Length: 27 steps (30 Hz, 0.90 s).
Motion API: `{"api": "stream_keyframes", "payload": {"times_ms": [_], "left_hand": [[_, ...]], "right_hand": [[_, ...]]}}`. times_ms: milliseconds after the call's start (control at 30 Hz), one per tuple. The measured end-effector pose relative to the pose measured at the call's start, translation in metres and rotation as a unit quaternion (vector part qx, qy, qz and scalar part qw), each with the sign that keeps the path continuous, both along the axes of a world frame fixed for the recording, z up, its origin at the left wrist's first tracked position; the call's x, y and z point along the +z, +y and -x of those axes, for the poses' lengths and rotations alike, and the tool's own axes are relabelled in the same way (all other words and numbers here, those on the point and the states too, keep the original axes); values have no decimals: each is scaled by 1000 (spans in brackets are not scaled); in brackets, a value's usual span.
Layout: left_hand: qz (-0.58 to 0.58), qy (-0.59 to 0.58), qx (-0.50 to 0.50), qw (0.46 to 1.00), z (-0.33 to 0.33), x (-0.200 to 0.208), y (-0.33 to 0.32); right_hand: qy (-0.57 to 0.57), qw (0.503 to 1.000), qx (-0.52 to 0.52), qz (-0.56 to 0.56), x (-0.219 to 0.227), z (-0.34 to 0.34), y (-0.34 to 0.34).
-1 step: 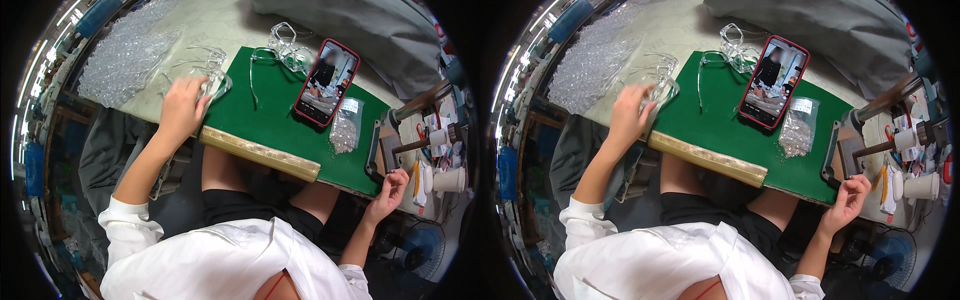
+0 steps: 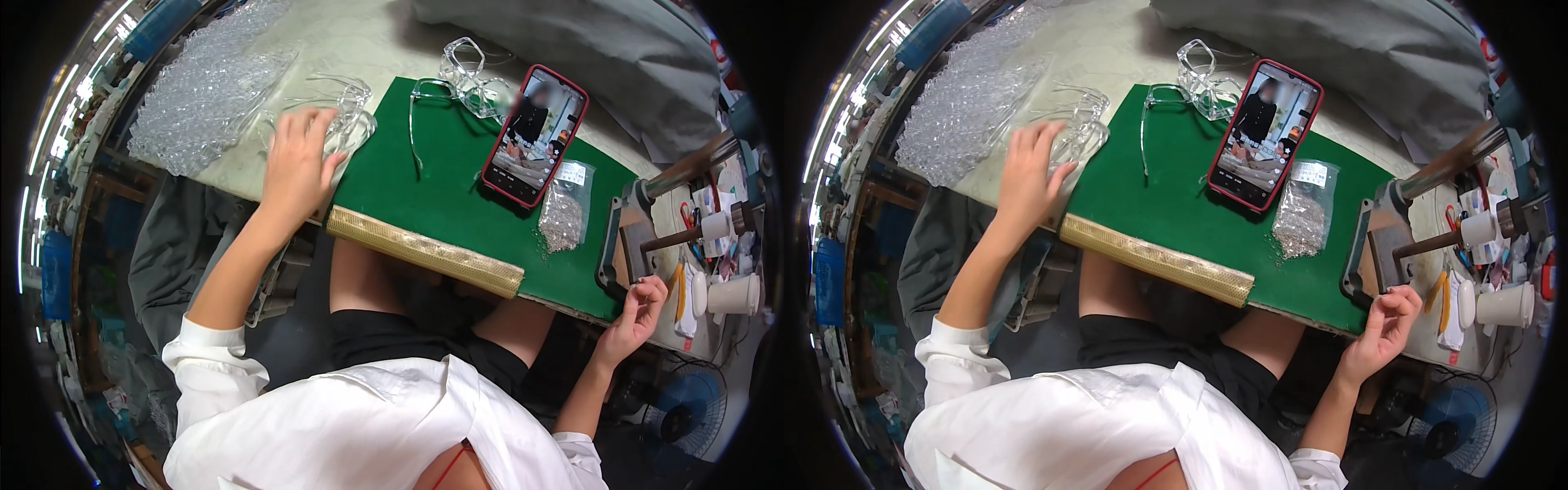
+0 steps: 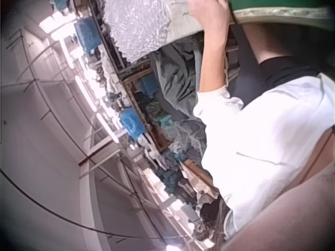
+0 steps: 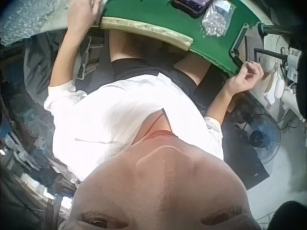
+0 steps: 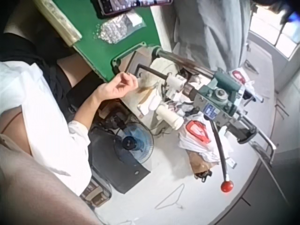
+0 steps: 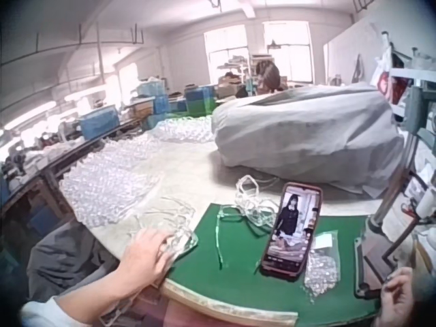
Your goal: The person assembles clear eyeglass frames by hand, inserting small metal components into the frame arms and repeatedly checking the fit. The person handles multiple frames one at a time, placing completed units on the green mat.
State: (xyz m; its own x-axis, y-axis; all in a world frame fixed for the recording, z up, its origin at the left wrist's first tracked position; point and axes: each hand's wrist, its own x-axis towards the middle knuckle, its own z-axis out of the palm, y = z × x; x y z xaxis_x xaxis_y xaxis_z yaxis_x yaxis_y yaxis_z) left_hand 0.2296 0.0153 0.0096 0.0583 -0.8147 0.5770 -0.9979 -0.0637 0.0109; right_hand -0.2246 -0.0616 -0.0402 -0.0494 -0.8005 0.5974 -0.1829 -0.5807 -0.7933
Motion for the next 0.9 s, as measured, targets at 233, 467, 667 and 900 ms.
{"api": "stream_keyframes", "payload": {"times_ms": [233,467,667,900], "left_hand": [[-135,69,97,984,-41,9,-47],[-32,-46,-293,955,27,12,-200],[-198,-87,-294,931,16,64,-232],[-152,19,-151,977,6,112,-182]], "right_hand": [[0,1000,1,-11,0,-4,5],[25,998,60,3,21,-35,2],[70,996,59,11,19,-39,13],[155,982,93,-52,21,-34,9]]}}
